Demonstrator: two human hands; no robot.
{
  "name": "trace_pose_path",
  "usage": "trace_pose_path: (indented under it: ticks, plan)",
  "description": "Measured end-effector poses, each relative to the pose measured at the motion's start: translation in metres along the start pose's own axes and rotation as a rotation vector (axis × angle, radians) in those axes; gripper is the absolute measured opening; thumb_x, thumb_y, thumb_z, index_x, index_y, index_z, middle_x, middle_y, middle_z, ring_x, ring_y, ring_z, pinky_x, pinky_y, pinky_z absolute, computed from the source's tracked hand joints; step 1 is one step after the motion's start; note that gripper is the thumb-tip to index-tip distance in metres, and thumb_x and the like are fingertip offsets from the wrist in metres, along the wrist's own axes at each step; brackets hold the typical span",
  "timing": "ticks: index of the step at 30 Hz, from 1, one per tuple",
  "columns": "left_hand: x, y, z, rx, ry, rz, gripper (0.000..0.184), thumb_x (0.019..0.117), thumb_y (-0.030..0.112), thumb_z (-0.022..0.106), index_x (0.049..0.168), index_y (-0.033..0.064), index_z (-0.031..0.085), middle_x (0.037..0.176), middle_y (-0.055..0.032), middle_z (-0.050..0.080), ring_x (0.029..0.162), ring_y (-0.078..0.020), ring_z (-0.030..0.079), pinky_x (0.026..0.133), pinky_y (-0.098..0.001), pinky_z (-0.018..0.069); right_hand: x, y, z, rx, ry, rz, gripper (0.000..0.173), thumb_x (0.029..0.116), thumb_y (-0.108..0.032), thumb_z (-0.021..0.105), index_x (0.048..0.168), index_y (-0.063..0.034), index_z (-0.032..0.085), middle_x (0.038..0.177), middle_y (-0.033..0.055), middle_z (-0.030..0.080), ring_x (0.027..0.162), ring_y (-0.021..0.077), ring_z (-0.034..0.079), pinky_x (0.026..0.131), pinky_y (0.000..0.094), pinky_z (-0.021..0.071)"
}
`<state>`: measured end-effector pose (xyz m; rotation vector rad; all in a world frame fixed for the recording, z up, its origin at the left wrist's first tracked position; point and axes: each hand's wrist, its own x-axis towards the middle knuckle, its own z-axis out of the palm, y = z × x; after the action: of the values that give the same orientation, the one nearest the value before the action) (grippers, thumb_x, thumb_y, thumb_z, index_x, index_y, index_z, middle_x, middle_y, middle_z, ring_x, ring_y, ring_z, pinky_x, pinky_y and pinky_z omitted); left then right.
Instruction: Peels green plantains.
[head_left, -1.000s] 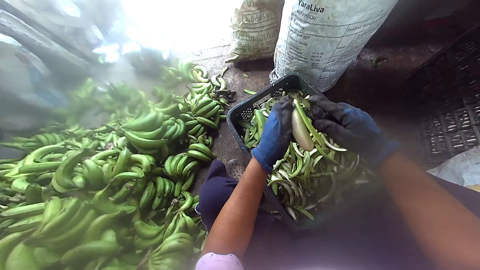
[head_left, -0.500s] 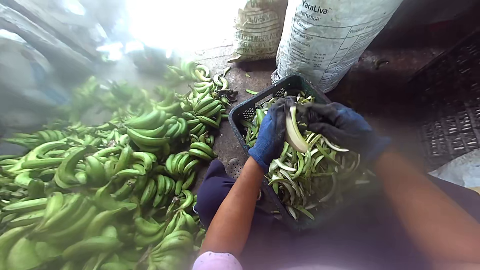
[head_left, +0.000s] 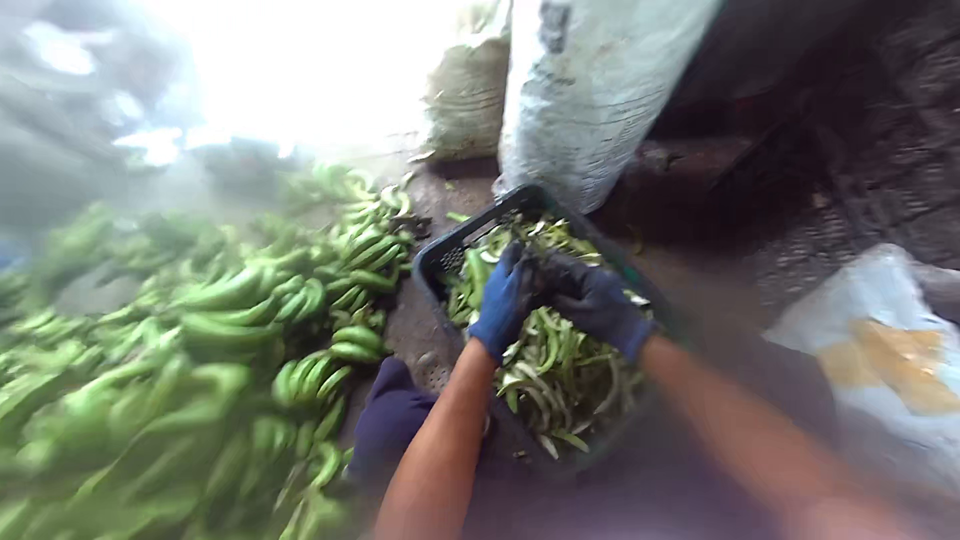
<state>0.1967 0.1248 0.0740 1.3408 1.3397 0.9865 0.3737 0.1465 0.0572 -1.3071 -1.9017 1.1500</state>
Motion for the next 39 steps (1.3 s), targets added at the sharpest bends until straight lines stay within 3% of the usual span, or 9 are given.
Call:
trace_pose_path:
  ticks: [4, 13, 17, 21, 25, 28, 32, 36, 39]
  plan:
    - [0.036, 0.006, -0.005, 0.163, 0.126, -0.194, 0.049, 0.1097, 0.041, 0.040, 0.153, 0.0165, 0.045, 0.124, -0.0175, 0.067, 0.104, -0.0302, 0.070, 0.088, -0.0514, 0.0580, -0.020, 0.018, -0.061, 0.611, -0.053, 0.311, 0.027, 0.0995, -0.015, 0.058, 0.124, -0.0035, 0.062, 0.096, 0.0076, 0.071, 0.068, 0.0125, 0.064, 0.060, 0.0278, 0.0551]
    - [0.064, -0.095, -0.013, 0.738, 0.190, -0.651, 0.087, 0.0997, 0.059, 0.051, 0.161, 0.0045, 0.023, 0.143, -0.0264, 0.055, 0.132, -0.0419, 0.054, 0.108, -0.0603, 0.0426, -0.036, -0.060, -0.302, 0.814, 0.691, -0.505, 0.066, 0.1090, -0.034, -0.002, 0.089, -0.0133, 0.058, 0.065, -0.0029, 0.061, 0.055, 0.0052, 0.059, 0.054, 0.0195, 0.0534]
    - [0.062, -0.081, -0.013, 0.822, 0.152, -0.605, 0.077, 0.1005, 0.053, 0.054, 0.159, 0.0086, 0.031, 0.139, -0.0236, 0.059, 0.130, -0.0410, 0.057, 0.107, -0.0608, 0.0440, -0.027, -0.053, -0.224, 0.697, 0.518, -0.379, 0.023, 0.0925, -0.010, 0.036, 0.091, -0.0134, 0.059, 0.073, -0.0012, 0.062, 0.059, 0.0070, 0.059, 0.052, 0.0228, 0.0507]
    - [0.056, -0.045, -0.009, 0.806, 0.189, -0.406, 0.074, 0.0994, 0.050, 0.058, 0.158, 0.0109, 0.035, 0.136, -0.0255, 0.060, 0.125, -0.0438, 0.059, 0.104, -0.0631, 0.0451, 0.003, 0.004, -0.099, 0.664, 0.164, -0.107, 0.035, 0.1039, -0.014, 0.048, 0.135, -0.0002, 0.056, 0.123, 0.0135, 0.066, 0.106, 0.0190, 0.066, 0.092, 0.0387, 0.0568]
    - [0.038, -0.002, -0.003, 0.797, 0.224, -0.158, 0.076, 0.0974, 0.047, 0.063, 0.157, 0.0073, 0.038, 0.140, -0.0262, 0.057, 0.126, -0.0447, 0.058, 0.106, -0.0633, 0.0420, 0.010, -0.010, -0.026, 0.733, 0.069, 0.006, 0.037, 0.1037, -0.020, 0.052, 0.138, -0.0069, 0.054, 0.092, -0.0005, 0.059, 0.064, 0.0031, 0.048, 0.056, 0.0212, 0.0431]
    - [0.025, 0.023, 0.005, 0.513, 0.303, 0.003, 0.077, 0.0948, 0.045, 0.064, 0.155, 0.0063, 0.038, 0.132, -0.0227, 0.062, 0.119, -0.0354, 0.062, 0.102, -0.0573, 0.0468, 0.004, -0.012, -0.011, 0.660, 0.049, -0.102, 0.047, 0.1015, -0.014, 0.057, 0.146, -0.0028, 0.049, 0.127, 0.0081, 0.065, 0.098, 0.0066, 0.064, 0.086, 0.0255, 0.0548]
    - [0.034, 0.037, 0.012, -0.182, 0.419, 0.177, 0.060, 0.0872, 0.030, 0.069, 0.137, 0.0047, 0.047, 0.091, -0.0029, 0.066, 0.073, -0.0115, 0.065, 0.067, -0.0328, 0.0580, 0.000, -0.001, 0.007, 0.533, 0.137, -0.250, 0.057, 0.0945, -0.012, 0.065, 0.146, 0.0055, 0.048, 0.151, 0.0200, 0.049, 0.138, 0.0209, 0.050, 0.115, 0.0363, 0.0427]
    - [0.061, 0.028, -0.012, -0.789, 0.238, 0.419, 0.027, 0.1059, 0.029, 0.038, 0.117, 0.0180, 0.061, 0.067, 0.0076, 0.059, 0.053, -0.0055, 0.058, 0.050, -0.0246, 0.0551, 0.002, 0.019, 0.008, 0.411, 0.018, 0.082, 0.056, 0.0979, -0.026, 0.063, 0.147, -0.0030, 0.048, 0.136, 0.0150, 0.060, 0.118, 0.0170, 0.062, 0.101, 0.0373, 0.0514]
    - [0.071, 0.026, -0.016, -0.838, 0.179, 0.523, 0.032, 0.1075, 0.042, 0.037, 0.114, 0.0252, 0.063, 0.091, 0.0072, 0.069, 0.079, -0.0083, 0.066, 0.070, -0.0290, 0.0590, 0.006, 0.025, 0.008, 0.496, -0.031, 0.266, 0.047, 0.1032, -0.031, 0.058, 0.142, -0.0062, 0.053, 0.122, 0.0106, 0.066, 0.103, 0.0137, 0.065, 0.090, 0.0355, 0.0546]
